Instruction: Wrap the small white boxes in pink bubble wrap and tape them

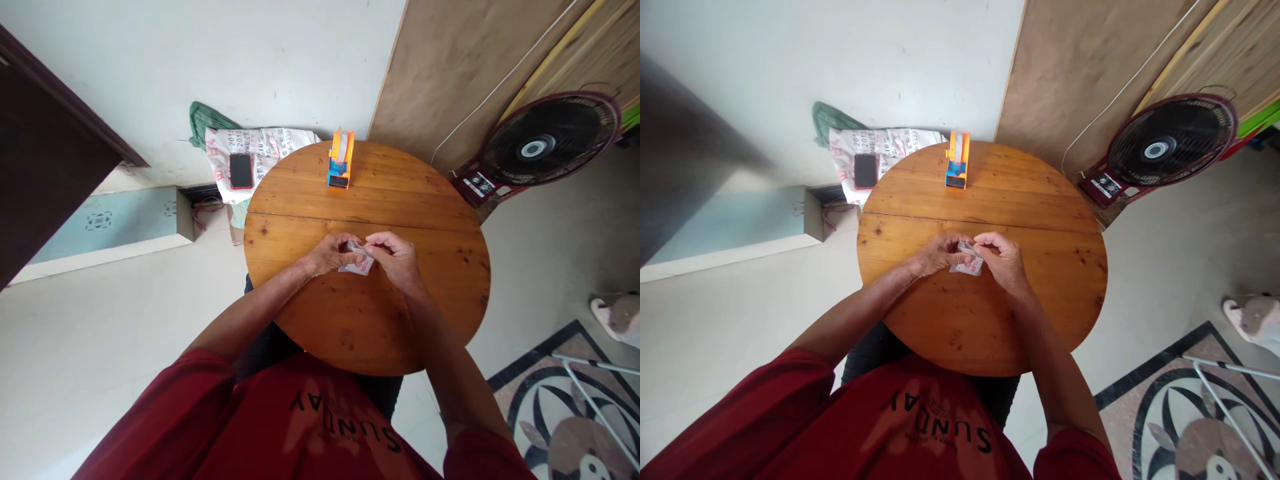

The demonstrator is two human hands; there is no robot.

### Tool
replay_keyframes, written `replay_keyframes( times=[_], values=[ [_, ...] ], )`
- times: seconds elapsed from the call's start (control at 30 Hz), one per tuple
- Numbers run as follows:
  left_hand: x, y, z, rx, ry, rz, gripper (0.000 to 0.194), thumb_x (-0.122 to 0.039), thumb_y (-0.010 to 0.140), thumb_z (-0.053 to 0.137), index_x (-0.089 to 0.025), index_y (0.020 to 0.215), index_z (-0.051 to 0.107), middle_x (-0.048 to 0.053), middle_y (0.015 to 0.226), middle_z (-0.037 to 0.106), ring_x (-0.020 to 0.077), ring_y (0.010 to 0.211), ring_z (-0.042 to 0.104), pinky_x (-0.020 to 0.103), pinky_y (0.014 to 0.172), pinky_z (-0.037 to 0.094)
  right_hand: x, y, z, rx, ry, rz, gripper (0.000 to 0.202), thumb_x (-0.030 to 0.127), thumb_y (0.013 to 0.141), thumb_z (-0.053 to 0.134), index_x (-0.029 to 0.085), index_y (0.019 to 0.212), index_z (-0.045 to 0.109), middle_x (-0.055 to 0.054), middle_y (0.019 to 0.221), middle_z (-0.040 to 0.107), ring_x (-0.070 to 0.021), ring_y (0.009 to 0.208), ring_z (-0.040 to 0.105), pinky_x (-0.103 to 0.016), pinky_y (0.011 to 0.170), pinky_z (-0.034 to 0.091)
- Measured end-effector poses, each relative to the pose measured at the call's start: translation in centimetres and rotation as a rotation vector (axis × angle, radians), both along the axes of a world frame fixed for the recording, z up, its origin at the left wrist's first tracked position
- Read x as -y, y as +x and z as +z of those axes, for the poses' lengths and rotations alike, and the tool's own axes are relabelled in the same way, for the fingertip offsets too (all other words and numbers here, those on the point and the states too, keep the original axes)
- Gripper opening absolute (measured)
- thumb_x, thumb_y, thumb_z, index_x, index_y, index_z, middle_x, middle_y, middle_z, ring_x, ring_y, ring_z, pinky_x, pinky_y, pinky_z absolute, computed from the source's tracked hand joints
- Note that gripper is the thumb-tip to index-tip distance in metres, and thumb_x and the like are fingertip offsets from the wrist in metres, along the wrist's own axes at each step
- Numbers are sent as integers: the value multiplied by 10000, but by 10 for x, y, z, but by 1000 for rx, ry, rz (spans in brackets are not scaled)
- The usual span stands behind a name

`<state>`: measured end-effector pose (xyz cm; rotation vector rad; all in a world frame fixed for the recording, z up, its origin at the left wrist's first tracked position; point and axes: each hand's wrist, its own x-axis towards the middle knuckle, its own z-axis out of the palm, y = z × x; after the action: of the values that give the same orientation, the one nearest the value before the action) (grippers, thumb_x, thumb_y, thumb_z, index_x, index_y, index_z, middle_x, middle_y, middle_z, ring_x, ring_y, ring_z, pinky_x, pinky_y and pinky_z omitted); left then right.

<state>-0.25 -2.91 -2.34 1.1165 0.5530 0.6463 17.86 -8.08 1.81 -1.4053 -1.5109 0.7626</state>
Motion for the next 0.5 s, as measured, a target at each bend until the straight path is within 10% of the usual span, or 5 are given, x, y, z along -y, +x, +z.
replay_keyframes(
  times=[0.5],
  values=[
    [-2, -11, 3, -38, 46, -67, 394, -271, 714, 816, -147, 1057, 668, 6, 886, 658, 113, 795, 610, 253, 771, 467, 8, -6, -4, 194, 98, -1, 139, 331, 874, 634, 256, 899, 747, -35, 942, 785, -218, 871, 721, -395, 858, 560]
  ],
)
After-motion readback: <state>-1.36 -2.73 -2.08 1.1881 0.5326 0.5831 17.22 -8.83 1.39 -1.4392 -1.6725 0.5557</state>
